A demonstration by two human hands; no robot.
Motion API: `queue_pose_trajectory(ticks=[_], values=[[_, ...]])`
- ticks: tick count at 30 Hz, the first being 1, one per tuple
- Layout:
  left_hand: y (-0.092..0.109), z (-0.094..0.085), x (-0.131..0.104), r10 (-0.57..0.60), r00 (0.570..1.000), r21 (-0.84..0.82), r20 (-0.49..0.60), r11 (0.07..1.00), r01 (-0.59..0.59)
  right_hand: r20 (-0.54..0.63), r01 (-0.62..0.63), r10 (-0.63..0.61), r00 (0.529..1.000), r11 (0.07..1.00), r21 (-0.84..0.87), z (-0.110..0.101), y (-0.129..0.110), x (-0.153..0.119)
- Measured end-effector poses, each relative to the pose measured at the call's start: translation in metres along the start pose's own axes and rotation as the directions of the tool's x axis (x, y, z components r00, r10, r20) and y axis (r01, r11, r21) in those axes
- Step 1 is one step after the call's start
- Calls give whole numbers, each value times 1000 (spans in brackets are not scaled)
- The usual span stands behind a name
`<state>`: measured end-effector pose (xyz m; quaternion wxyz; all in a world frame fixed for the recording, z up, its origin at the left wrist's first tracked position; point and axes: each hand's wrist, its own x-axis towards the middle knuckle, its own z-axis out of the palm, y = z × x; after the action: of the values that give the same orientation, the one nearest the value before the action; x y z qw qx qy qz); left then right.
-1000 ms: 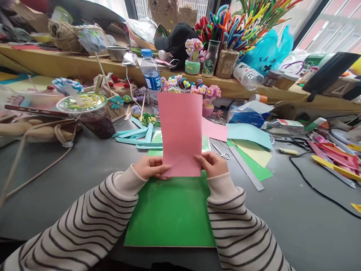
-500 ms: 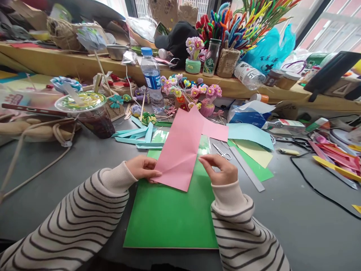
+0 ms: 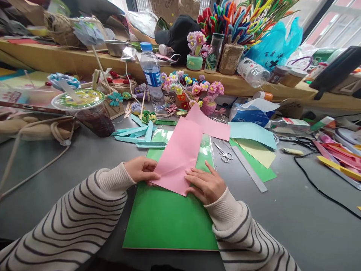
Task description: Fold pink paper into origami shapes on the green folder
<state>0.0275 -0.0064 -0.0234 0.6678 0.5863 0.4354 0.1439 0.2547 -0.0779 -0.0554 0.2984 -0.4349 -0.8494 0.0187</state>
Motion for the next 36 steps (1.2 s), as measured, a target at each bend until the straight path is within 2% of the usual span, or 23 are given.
queue_pose_trajectory(ticks=[3,9,12,15,17,19,20,22,23,24,25,28,33,36], values=[[-2,1,-2,13,1000,31,-27,999,-13,17,-17,16,1000,999,28,0,-2,0],[-5,2,-10,63,979,123,-192,992,-40,51,-34,31,998,998,59,1,-2,1],[-5,-1,-19,104,960,241,-259,970,-40,41,-23,20,999,998,58,0,-3,2],[-3,-1,-31,235,910,506,-341,862,-33,36,7,-9,999,999,52,-1,-3,3],[-2,5,-37,388,837,717,-387,697,8,33,14,-15,999,999,49,0,-3,3],[-2,17,-39,577,753,874,-317,486,-4,30,9,-10,1000,999,51,0,-2,2],[-4,25,-38,669,714,922,-205,378,-89,29,5,-6,1000,999,52,1,-2,1],[-9,42,-32,718,691,933,82,189,-307,33,-1,-1,999,998,56,2,-1,0],[-12,49,-28,699,682,915,215,100,-391,38,-2,0,999,998,57,2,-1,0],[-17,56,-23,656,695,905,294,42,-423,40,-5,2,999,998,58,2,-1,-1],[-22,61,-20,633,704,905,320,16,-426,40,-7,5,999,998,59,2,-2,-1],[-36,68,-14,608,741,927,284,24,-375,43,-15,13,999,998,60,1,-2,-1],[-44,65,-16,600,737,919,312,5,-393,123,-7,2,992,999,42,-5,2,-1],[-43,64,-16,599,733,914,323,3,-405,172,-14,20,985,999,-38,-9,7,-2]])
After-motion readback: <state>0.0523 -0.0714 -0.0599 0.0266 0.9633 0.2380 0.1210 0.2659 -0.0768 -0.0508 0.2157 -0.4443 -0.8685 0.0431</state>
